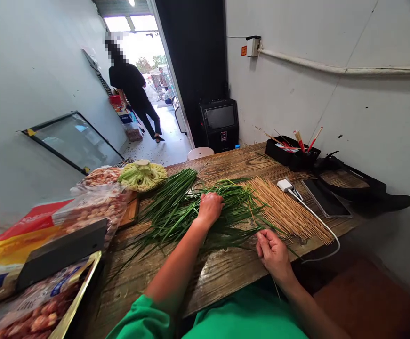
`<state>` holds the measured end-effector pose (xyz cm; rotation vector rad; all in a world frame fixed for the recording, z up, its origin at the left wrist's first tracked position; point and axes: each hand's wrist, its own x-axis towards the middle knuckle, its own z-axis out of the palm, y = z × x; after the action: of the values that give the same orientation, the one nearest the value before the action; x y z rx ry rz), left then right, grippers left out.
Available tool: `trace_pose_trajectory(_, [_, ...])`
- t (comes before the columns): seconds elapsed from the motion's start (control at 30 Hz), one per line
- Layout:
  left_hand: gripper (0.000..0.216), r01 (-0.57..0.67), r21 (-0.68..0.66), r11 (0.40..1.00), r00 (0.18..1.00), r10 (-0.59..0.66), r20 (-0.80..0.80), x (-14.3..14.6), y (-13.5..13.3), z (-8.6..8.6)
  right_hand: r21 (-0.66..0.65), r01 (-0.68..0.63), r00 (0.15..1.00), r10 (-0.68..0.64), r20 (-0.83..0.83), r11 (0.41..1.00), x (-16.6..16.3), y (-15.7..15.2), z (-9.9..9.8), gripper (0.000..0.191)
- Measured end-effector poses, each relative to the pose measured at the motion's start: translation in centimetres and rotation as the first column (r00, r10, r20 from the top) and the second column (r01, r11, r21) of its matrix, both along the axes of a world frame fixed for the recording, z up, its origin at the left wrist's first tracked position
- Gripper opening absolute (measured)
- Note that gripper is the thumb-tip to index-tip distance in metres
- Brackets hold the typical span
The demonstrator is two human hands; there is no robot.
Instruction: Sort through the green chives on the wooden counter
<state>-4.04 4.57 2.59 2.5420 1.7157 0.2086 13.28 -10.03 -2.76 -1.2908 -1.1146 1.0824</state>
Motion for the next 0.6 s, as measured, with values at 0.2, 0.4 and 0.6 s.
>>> trace_pose_trajectory(0.2, [0.019,0.020,0.028,0.999,0.999,-0.021,0.029,0.2,-0.2,-1.0,-0.006,-0.010,0.999,0.010,0.044,1.000,0.1,0.0,0.1,0.031])
trace_pose_trajectory(0.4, [0.014,-0.031,0.022,0.999,0.970,0.024,0.244,0.2,0.0,-0.6,-0.012,0.004,0.999,-0.003,0.054,1.000,0.0,0.0,0.6,0.032])
trace_pose_trajectory(0.6, [0.024,0.030,-0.119,0.992,0.818,0.044,0.573,0.4,-0.2,0.3,0.007,-0.013,0.994,0.012,0.104,1.000,0.2,0.0,0.3,0.030])
